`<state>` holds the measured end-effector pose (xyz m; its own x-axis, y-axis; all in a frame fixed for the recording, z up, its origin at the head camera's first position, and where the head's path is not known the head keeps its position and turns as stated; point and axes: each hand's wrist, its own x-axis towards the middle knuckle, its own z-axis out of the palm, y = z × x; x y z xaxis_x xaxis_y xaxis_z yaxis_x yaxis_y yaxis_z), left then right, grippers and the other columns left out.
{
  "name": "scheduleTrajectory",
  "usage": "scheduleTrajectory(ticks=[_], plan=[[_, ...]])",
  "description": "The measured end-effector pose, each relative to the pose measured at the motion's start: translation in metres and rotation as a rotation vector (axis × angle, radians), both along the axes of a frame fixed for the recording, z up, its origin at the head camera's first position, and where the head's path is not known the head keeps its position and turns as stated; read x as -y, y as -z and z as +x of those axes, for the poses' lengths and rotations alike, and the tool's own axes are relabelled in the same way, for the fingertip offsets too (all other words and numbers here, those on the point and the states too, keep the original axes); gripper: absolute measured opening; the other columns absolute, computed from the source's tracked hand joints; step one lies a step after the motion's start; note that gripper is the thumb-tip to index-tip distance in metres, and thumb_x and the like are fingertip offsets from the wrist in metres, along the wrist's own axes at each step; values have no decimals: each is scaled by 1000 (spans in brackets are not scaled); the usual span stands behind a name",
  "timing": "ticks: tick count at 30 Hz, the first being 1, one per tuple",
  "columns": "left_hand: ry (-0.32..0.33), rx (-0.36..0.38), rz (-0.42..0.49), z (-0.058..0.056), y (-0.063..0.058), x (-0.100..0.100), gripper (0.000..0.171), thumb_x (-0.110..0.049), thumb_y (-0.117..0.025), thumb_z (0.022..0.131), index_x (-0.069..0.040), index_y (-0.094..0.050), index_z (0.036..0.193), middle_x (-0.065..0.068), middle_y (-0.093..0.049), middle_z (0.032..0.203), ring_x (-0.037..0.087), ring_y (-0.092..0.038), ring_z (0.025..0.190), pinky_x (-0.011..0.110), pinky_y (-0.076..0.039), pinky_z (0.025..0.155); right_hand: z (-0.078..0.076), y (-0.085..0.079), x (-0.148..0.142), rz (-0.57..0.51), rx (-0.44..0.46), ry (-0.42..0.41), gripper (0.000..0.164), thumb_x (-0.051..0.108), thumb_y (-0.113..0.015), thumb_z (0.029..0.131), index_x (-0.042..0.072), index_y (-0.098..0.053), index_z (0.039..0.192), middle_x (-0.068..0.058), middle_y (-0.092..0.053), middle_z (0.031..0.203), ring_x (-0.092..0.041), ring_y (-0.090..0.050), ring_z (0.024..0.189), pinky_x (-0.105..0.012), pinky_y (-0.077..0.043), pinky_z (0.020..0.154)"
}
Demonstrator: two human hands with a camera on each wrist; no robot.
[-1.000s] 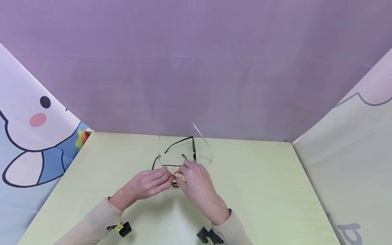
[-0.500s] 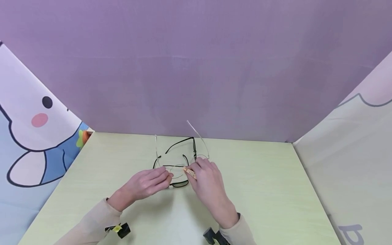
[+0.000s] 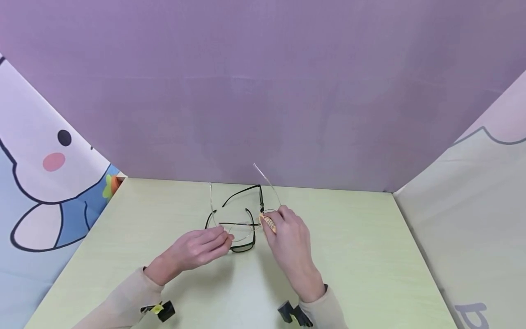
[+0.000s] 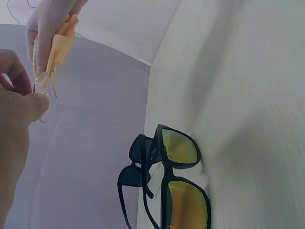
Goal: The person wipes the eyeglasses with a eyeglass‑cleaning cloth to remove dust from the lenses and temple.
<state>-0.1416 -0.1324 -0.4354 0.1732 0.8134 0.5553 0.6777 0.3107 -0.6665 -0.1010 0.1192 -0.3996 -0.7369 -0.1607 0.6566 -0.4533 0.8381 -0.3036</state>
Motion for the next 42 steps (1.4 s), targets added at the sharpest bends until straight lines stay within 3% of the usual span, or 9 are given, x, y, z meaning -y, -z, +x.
scheduleTrajectory(ticks=[6,11,15,25,30,33,37,42], plan=[[-12,-38,-3,0,-1,-2,30,11,-48,100,-10,-71,101,1,-74,100,13,-69,96,23,-58,93,0,0,1,36,100,42,15,15,-88,82,7,-80,91,3,-56,72,-6,-41,52,-21,-39,45],[3,-40,11,-1,0,-4,27,10,-51,100,-9,-70,99,1,-74,98,13,-69,94,22,-58,92,-2,-1,3,38,166,19,11,17,-84,86,9,-80,92,4,-58,75,-6,-46,52,-23,-41,45],[11,-47,11,-1,1,-7,24,10,-53,99,-7,-69,99,2,-73,97,13,-69,93,22,-58,92,-6,0,3,30,202,7,12,19,-82,89,10,-81,97,3,-60,75,-4,-41,50,-22,-38,42],[-8,-25,31,1,6,-3,31,10,-49,101,-11,-71,98,0,-75,99,13,-69,94,21,-59,90,-14,7,-14,130,169,129,13,21,-81,89,10,-81,96,-3,-69,74,-9,-41,41,-24,-31,35],[-13,-42,26,1,6,-4,29,9,-50,101,-11,-71,99,0,-75,100,13,-69,95,22,-58,91,-11,8,-7,95,190,56,12,21,-81,89,10,-81,96,-3,-72,78,-9,-51,45,-23,-38,38],[-16,-42,33,1,6,-5,29,9,-50,101,-12,-71,99,0,-75,99,13,-69,95,22,-58,91,-10,7,-1,61,208,11,12,21,-81,89,11,-81,97,-1,-70,75,-5,-47,46,-21,-38,40],[-26,-45,29,0,7,-6,30,9,-50,101,-12,-71,99,0,-75,99,13,-69,95,21,-58,91,-10,6,0,78,200,28,12,21,-82,89,11,-81,97,-1,-68,73,-4,-40,44,-20,-33,38],[-27,-36,29,1,8,-4,30,9,-49,101,-11,-71,98,0,-74,98,13,-68,94,21,-58,90,-12,6,-10,122,219,79,12,21,-81,89,11,-81,97,-3,-72,78,-11,-49,44,-24,-33,36]])
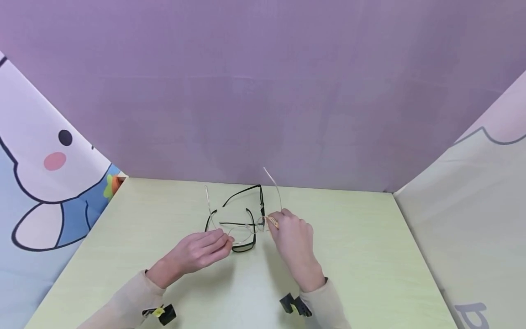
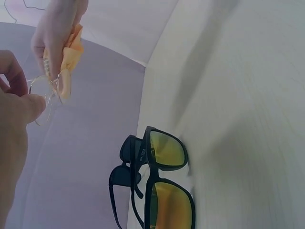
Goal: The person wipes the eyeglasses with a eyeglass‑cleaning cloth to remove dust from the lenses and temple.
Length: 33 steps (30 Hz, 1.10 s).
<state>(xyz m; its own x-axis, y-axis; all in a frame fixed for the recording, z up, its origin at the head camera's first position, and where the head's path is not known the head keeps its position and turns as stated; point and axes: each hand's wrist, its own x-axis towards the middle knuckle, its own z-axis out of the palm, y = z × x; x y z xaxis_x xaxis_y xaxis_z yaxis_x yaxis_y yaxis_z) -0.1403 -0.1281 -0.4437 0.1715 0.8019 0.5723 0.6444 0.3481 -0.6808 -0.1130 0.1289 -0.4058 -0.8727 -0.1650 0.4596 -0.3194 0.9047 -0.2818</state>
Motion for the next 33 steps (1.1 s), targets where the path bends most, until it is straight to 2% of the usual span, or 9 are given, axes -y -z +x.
scheduleTrajectory(ticks=[4,9,11,14,17,19,24,28,33], plan=[[8,22,9,1,1,2,29,9,-49,101,-10,-71,98,1,-74,98,13,-69,93,21,-59,89,4,0,-7,-34,53,-11,11,20,-82,89,12,-81,96,-2,-73,81,-13,-54,48,-25,-38,39],[14,28,0,2,1,0,29,8,-49,102,-11,-71,98,0,-75,98,13,-70,94,22,-59,90,11,-3,-2,-146,120,-99,8,19,-80,90,14,-81,96,-1,-77,90,-22,-74,74,-37,-59,61],[12,22,-6,2,1,-1,30,8,-49,102,-11,-71,98,0,-75,99,13,-70,95,22,-59,90,12,-3,2,-157,128,-109,8,19,-79,91,14,-81,97,-2,-78,93,-24,-76,83,-42,-61,68],[6,14,-9,3,2,-2,31,7,-48,103,-12,-71,98,0,-76,99,13,-71,95,22,-59,90,10,-3,4,-146,129,-84,10,20,-78,92,13,-81,98,-4,-79,98,-28,-76,88,-44,-62,68],[6,15,-7,3,3,-1,31,7,-47,103,-12,-71,98,0,-76,99,13,-71,95,22,-59,89,8,-2,5,-122,123,-63,12,21,-78,92,12,-81,100,-6,-79,97,-28,-76,82,-41,-60,60],[3,16,-7,4,3,-1,31,8,-48,103,-12,-71,98,0,-76,99,13,-71,95,22,-59,89,6,-2,5,-96,116,-47,13,22,-78,92,12,-81,100,-6,-79,96,-25,-74,72,-35,-56,53],[-6,39,6,5,5,0,30,8,-47,103,-11,-71,98,1,-75,98,13,-70,94,21,-59,88,4,0,1,-28,100,4,12,22,-78,92,12,-81,98,-6,-78,90,-14,-58,50,-25,-40,40],[-16,64,27,6,7,1,30,7,-47,103,-10,-70,97,2,-74,96,14,-70,91,21,-60,86,7,0,-2,-22,81,15,11,22,-80,91,12,-81,97,-5,-78,89,-15,-60,50,-26,-40,39],[1,69,18,5,7,-1,30,7,-48,103,-10,-71,97,1,-75,97,14,-70,93,22,-59,88,12,-3,2,-62,75,-62,9,20,-80,91,13,-81,96,-4,-79,93,-24,-73,66,-33,-53,47]])
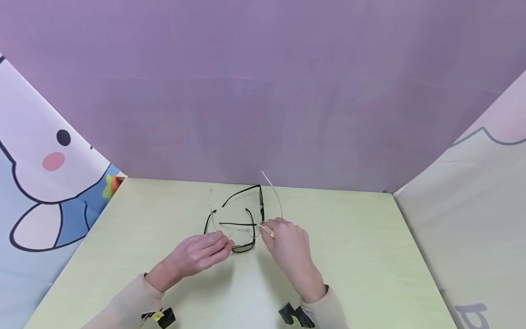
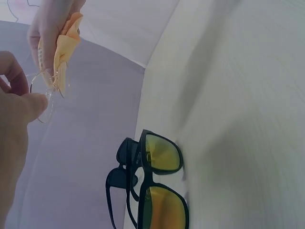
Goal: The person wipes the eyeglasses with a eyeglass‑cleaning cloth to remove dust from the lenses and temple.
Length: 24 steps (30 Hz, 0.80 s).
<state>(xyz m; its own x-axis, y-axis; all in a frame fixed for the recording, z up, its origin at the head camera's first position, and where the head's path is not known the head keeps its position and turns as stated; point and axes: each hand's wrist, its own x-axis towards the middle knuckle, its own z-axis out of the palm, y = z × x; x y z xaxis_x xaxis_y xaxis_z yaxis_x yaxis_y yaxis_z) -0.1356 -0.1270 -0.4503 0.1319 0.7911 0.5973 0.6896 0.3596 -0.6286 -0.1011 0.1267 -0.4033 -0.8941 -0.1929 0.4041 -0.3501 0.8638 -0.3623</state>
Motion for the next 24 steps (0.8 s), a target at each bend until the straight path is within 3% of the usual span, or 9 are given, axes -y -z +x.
scheduleTrajectory(ticks=[6,13,19,24], plan=[[20,-26,-34,-1,-1,-7,30,8,-48,102,-12,-70,98,0,-74,98,13,-70,95,21,-58,90,-4,-1,1,-38,86,-18,9,18,-78,92,12,-81,98,-5,-79,98,-27,-76,78,-38,-59,57],[25,-61,-60,-1,0,-8,30,10,-48,100,-12,-68,101,0,-74,100,13,-70,96,22,-58,92,-10,2,-8,10,113,-3,10,20,-77,93,13,-81,99,-4,-79,95,-22,-71,65,-31,-50,47],[16,-37,-60,2,1,-7,33,12,-45,100,-12,-68,100,0,-73,99,13,-69,95,21,-58,91,-8,6,-13,30,140,34,10,21,-77,94,13,-81,98,-4,-79,92,-19,-69,61,-30,-47,45],[19,-29,-35,3,0,-6,32,10,-46,101,-12,-69,99,0,-73,99,13,-68,95,21,-58,90,-2,4,-9,-31,124,-26,11,20,-77,93,12,-81,98,-4,-79,95,-25,-76,75,-40,-59,58]])
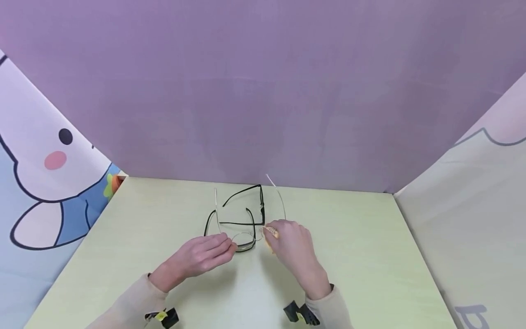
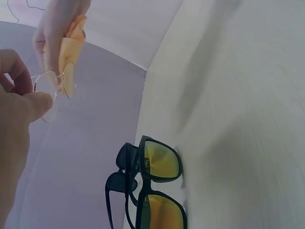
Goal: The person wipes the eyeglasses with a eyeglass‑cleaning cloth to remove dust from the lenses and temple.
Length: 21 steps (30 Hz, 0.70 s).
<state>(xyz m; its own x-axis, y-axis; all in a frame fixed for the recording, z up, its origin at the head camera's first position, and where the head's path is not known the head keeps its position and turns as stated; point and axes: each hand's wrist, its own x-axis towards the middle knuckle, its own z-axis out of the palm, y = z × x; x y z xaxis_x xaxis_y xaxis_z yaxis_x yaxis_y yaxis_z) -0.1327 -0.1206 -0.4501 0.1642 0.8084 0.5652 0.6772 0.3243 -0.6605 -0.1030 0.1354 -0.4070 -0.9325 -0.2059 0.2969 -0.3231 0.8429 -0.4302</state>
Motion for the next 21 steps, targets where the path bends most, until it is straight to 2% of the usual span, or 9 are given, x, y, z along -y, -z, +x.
scheduleTrajectory(ticks=[3,9,13,17,21], plan=[[5,-17,-3,-1,-2,-1,30,9,-48,101,-12,-69,100,0,-73,99,13,-69,95,21,-58,91,1,-2,3,-17,-20,-35,11,17,-75,93,10,-80,100,-6,-79,98,-28,-76,83,-43,-61,66],[27,-35,-4,-2,-1,0,28,9,-49,100,-12,-68,101,-1,-73,98,13,-69,94,21,-58,91,1,-8,2,11,57,-36,20,11,-71,89,9,-79,107,-8,-78,105,-13,-61,62,-30,-51,53],[32,-38,-8,-3,1,1,28,10,-50,100,-11,-67,101,0,-73,98,13,-69,95,21,-58,93,0,-10,3,45,83,-43,21,10,-71,89,12,-80,108,-5,-79,103,-10,-58,61,-28,-47,49],[27,-43,-16,-3,5,2,29,10,-49,99,-12,-67,101,0,-73,98,13,-69,95,22,-58,93,-1,-13,4,91,119,-57,19,10,-71,91,14,-80,108,1,-75,82,-6,-47,51,-26,-37,43],[26,-52,-5,-4,7,2,29,10,-49,99,-11,-68,100,0,-73,97,13,-69,93,22,-58,93,-4,-14,3,132,142,-53,20,11,-70,92,12,-80,110,7,-62,60,-7,-39,45,-26,-31,40]])
